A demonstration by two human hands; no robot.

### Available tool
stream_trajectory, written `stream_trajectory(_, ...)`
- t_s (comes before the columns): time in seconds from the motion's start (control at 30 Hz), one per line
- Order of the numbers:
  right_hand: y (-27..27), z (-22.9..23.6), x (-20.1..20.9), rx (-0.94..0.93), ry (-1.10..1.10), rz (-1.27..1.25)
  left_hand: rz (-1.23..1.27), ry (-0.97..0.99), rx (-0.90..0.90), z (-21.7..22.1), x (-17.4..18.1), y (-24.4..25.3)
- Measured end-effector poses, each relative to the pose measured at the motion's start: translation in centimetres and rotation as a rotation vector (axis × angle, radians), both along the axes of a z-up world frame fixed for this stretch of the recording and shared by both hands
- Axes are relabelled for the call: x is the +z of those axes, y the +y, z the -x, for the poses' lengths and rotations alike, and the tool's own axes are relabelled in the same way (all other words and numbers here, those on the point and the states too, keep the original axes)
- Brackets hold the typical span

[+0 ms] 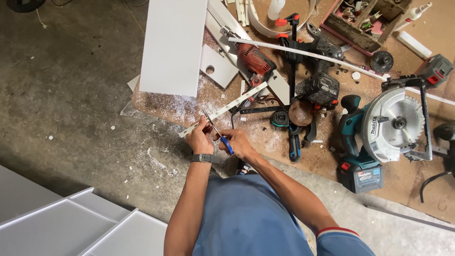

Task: Fitting and cutting a plastic or laminate trim piece for a wooden board.

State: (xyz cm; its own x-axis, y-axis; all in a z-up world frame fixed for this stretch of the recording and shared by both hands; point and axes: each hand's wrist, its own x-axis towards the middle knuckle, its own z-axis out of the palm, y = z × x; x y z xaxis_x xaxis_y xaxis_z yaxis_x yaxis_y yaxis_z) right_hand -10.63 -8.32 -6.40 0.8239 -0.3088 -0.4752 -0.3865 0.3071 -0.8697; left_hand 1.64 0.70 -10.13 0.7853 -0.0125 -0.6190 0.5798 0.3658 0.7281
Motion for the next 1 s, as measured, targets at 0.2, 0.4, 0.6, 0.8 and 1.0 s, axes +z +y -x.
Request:
stream_trajectory(0.2, 0.7, -0.2, -2.5, -0.043, 0.06, -0.086, 0.061, 0.147, -0.029, -1.0, -6.1, 0.7)
stream_trajectory(0.4, 1.0, 0.1, -5.9, -0.067, 0.098, -0.059, 0.04, 0.233, -0.065, -1.2, -11.8, 1.2)
stream_trajectory(0.6, -0.4, -1.0, -5.7, -0.056, 0.128, -0.115, -0.063, 0.177, -0.052, -1.0, -11.0, 0.2)
stream_trajectory(0.8, -0.2, -1.4, -8.9, -0.079, 0.171, -0.139, -0.112, 0.169, -0.067, -1.7, -11.1, -0.4)
stream_trajectory(1.0, -0.5, -3.2, -9.2, -0.096, 0.158, 0.053, -0.097, 0.203, -0.063, -2.3, -12.3, -1.4)
